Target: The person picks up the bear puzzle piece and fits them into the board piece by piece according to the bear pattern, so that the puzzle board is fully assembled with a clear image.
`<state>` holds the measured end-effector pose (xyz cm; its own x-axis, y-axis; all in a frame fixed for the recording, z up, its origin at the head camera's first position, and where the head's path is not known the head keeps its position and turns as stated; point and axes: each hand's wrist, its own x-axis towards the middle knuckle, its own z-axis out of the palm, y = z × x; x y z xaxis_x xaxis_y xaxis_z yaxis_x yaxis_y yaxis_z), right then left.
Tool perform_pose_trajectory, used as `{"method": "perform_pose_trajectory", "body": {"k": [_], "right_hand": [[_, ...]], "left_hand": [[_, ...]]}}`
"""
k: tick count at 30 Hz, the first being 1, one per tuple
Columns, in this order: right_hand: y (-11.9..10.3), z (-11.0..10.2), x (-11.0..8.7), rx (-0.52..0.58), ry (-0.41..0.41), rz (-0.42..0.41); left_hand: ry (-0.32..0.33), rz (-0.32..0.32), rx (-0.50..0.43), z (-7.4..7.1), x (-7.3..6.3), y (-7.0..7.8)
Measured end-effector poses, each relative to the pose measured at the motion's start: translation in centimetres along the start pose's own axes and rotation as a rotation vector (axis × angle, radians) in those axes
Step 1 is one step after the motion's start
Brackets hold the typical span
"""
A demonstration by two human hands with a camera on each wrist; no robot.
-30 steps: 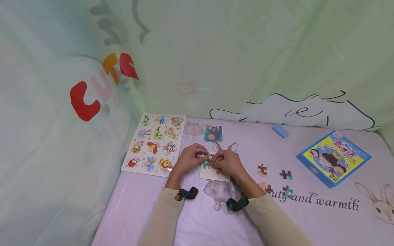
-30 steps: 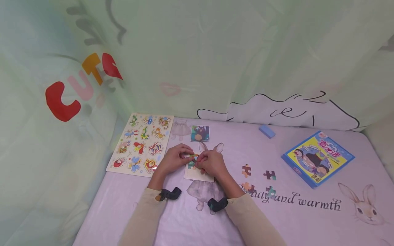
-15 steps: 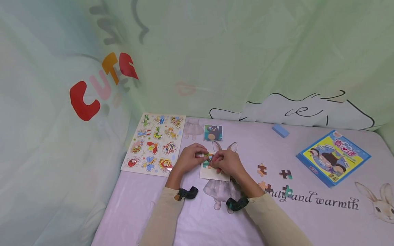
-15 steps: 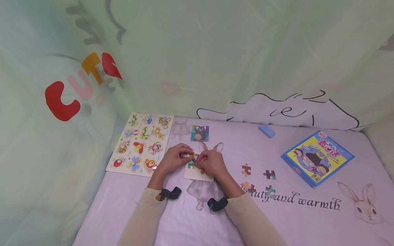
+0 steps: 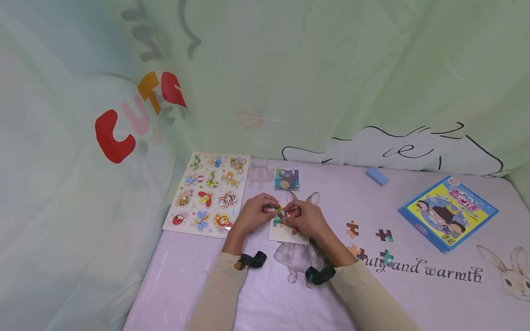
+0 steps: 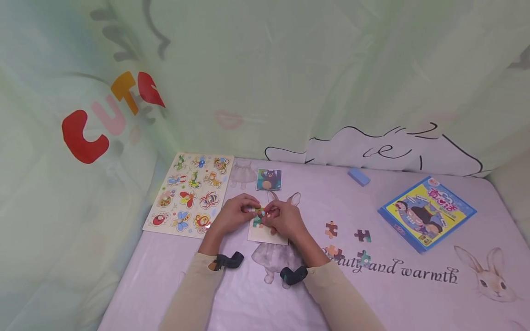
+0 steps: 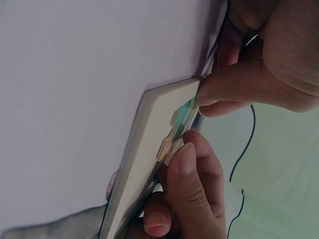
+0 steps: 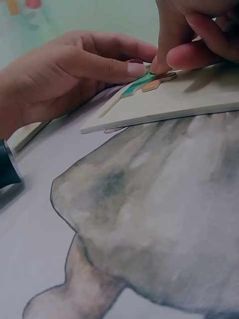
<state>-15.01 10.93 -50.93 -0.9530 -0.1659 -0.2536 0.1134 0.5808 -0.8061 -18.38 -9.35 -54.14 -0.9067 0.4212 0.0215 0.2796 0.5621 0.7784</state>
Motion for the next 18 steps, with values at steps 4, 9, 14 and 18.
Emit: {"method": "perform_pose_trajectory", "body": {"k": [4, 9, 14, 18], "right_hand": [[-0.03, -0.04, 0.04, -0.001, 0.002, -0.008], [-0.17, 0.02, 0.03, -0.023, 0.009, -0.01], [-0.12, 0.02, 0.09, -0.036, 0.01, 0.004], [-0.13, 0.01, 0.1, -0.01, 0.002, 0.019]], "left_hand": [[-0.013, 0.002, -0.018, -0.11, 0.03, -0.06], [-0.032, -0.005, -0.052, -0.25, -0.03, -0.01], [-0.041, -0.011, -0.048, -0.34, -0.05, 0.07], [-0.042, -0.014, -0.042, -0.38, -0.08, 0.06]]}}
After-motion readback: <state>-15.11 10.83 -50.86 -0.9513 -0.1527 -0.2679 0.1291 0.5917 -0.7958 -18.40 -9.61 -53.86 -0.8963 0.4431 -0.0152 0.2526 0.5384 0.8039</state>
